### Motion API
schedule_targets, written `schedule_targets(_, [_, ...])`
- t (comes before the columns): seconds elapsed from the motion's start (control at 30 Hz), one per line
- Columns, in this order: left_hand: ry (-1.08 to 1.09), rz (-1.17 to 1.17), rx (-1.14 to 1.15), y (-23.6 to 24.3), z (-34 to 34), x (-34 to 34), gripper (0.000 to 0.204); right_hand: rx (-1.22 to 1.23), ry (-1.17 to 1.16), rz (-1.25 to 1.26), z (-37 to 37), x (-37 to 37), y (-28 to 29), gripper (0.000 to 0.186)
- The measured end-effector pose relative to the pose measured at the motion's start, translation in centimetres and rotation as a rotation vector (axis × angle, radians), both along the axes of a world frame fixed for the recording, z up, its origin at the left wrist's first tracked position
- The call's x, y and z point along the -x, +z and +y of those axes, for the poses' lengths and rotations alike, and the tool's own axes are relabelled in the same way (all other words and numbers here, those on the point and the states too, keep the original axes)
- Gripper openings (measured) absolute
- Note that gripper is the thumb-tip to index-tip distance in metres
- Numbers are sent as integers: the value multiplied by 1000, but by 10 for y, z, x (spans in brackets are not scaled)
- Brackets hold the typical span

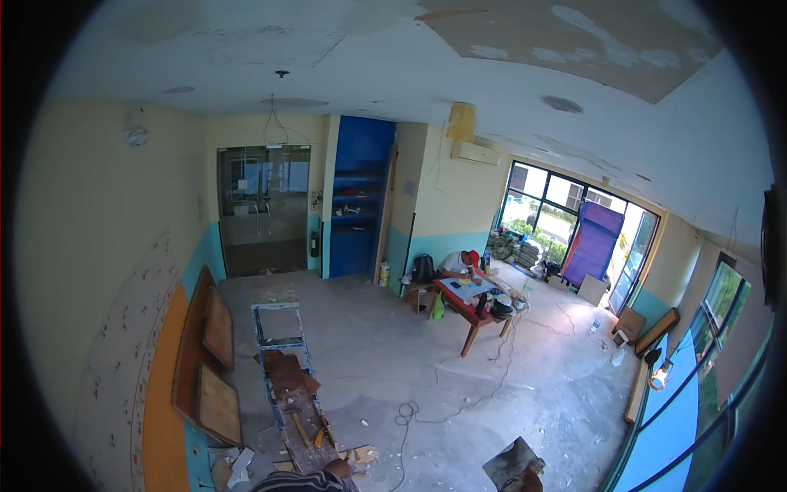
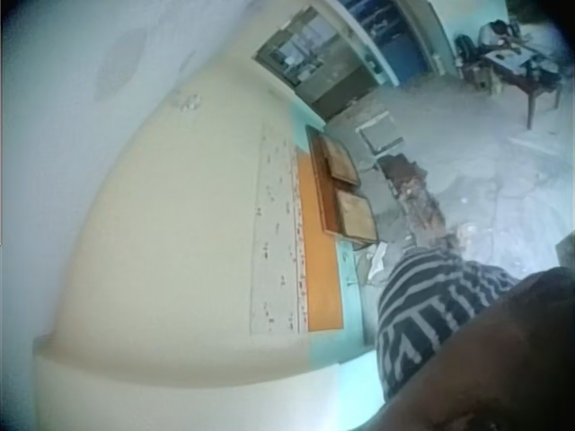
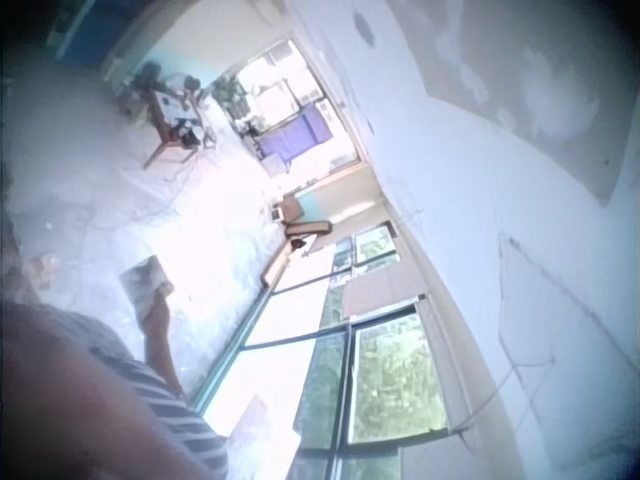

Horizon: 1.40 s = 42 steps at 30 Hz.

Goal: The person applies patching compound to a ceiling using a taping knife and a hawk, reloading the knife from the hawk and smoothing the material over damaged areas.

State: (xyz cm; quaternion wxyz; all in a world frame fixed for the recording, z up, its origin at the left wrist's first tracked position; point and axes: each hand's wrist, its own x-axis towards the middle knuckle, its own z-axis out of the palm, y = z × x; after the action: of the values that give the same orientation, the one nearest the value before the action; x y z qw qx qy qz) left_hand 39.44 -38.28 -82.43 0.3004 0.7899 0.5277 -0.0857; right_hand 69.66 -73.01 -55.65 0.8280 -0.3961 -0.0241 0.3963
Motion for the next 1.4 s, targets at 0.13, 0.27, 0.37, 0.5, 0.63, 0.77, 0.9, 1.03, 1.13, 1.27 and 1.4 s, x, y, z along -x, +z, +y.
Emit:
schedule_targets(0.13, [7,-11,1,1,7,-6,52,5,-59,69,16,8,1,27])
schedule_targets(0.27, [23,-13,-8,9,17,-1,50,370,-43,-586,16,23,18,28])
schedule_targets(0.37, [21,-15,-11,11,22,-2,49,53,-58,-64,12,7,-1,28])
schedule_targets(0.5, [28,-16,-16,12,26,1,48,55,-67,-181,12,11,2,24])
schedule_targets(0.63, [34,-17,-20,12,25,6,46,-39,-136,200,27,40,57,23])
schedule_targets(0.77, [44,-18,-23,13,19,12,45,-134,-5,168,15,15,20,23])
schedule_targets(0.9, [55,-23,-26,12,12,16,43,-147,-15,179,15,5,6,21])
schedule_targets(1.03, [59,-36,-36,11,6,15,42,54,-41,-115,5,10,7,25])
schedule_targets(1.13, [68,-63,-36,5,1,13,41,290,-17,-604,0,13,8,29])
schedule_targets(1.27, [50,-174,-26,7,-4,-13,39,836,-163,-1527,-4,27,26,29])
schedule_targets(1.4, [122,-596,231,-5,-6,-70,31,779,-185,-1476,0,22,9,29])
